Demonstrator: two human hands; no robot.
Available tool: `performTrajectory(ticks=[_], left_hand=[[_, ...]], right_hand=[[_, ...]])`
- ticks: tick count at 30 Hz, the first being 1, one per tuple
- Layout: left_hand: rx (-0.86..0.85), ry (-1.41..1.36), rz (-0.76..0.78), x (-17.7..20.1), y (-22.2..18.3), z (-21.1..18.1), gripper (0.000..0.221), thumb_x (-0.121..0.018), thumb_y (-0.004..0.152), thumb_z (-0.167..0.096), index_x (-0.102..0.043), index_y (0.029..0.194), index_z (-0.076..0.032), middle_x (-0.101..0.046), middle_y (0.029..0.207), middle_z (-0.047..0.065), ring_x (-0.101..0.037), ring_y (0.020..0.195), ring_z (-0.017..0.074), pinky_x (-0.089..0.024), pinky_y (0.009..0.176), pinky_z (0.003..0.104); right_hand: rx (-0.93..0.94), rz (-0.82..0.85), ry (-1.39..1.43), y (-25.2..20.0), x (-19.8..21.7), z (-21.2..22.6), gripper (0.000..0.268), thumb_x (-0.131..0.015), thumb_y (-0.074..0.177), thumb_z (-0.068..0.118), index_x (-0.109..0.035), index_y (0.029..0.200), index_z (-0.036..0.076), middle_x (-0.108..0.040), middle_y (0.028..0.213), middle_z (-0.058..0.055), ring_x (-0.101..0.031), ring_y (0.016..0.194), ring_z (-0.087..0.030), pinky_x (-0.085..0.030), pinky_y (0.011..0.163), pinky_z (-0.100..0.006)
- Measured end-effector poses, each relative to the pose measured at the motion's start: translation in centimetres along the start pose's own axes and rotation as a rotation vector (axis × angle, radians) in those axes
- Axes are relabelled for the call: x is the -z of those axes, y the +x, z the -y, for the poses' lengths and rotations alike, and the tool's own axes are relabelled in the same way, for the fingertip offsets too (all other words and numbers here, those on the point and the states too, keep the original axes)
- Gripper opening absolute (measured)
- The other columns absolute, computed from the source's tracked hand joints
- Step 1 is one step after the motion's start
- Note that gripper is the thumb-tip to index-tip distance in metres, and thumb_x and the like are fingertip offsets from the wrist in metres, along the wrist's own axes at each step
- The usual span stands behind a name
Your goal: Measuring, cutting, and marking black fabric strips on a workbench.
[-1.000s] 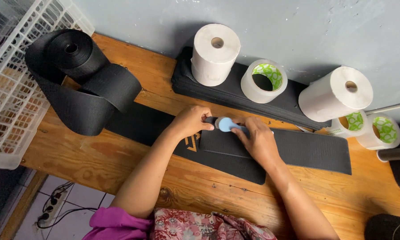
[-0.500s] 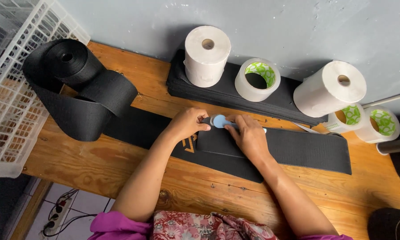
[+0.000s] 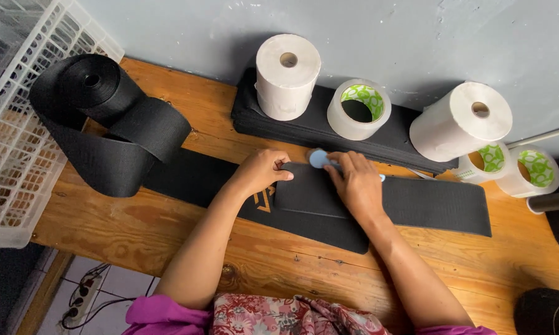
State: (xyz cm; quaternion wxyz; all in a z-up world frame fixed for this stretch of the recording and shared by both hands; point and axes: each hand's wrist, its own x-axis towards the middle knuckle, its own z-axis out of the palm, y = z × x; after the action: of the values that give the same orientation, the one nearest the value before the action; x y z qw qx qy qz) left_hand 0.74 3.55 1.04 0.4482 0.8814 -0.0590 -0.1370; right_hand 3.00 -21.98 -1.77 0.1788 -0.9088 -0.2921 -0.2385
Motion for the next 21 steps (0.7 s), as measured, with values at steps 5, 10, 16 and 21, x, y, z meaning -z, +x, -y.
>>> performTrajectory(ticks=[5,10,16,21], left_hand=[[0.006,-0.02,0.0,-0.2,0.3,0.4,0.017,-0.077,0.084,-0.014,-0.07,0.096,-0.004,-0.07,0.093,0.014,-0.074,0.089,0.0268,-0.058,0.069,0.036],[0.049,-0.071,0.021,0.5,0.2,-0.3,0.033,-0.065,0.096,-0.015,-0.068,0.124,0.003,-0.069,0.121,0.026,-0.074,0.097,0.0315,-0.061,0.073,0.034],[0.129,-0.306,-0.013,0.4,0.1,-0.4,0.04,-0.065,0.094,-0.011,-0.063,0.129,0.008,-0.062,0.13,0.031,-0.075,0.095,0.0267,-0.063,0.076,0.031],[0.148,-0.332,0.004,0.5,0.0,-0.5,0.04,-0.063,0.093,-0.01,-0.062,0.13,0.007,-0.062,0.13,0.029,-0.075,0.092,0.0279,-0.065,0.072,0.03]], right_hand=[[-0.025,-0.013,0.113,0.9,2.1,2.2,0.023,-0.082,0.087,0.029,-0.069,0.1,0.015,-0.063,0.081,-0.005,-0.067,0.082,-0.028,-0.055,0.075,-0.038],[0.032,0.039,0.063,0.6,0.7,2.8,0.022,-0.08,0.087,0.028,-0.066,0.092,0.011,-0.062,0.08,-0.004,-0.067,0.083,-0.026,-0.053,0.074,-0.036],[0.023,0.061,0.128,1.2,3.0,4.9,0.025,-0.08,0.089,0.026,-0.062,0.089,0.008,-0.061,0.079,-0.006,-0.067,0.08,-0.028,-0.054,0.072,-0.037],[-0.037,0.216,0.27,1.0,3.7,6.5,0.017,-0.077,0.091,0.023,-0.066,0.094,0.01,-0.065,0.081,-0.006,-0.07,0.079,-0.03,-0.056,0.069,-0.038]])
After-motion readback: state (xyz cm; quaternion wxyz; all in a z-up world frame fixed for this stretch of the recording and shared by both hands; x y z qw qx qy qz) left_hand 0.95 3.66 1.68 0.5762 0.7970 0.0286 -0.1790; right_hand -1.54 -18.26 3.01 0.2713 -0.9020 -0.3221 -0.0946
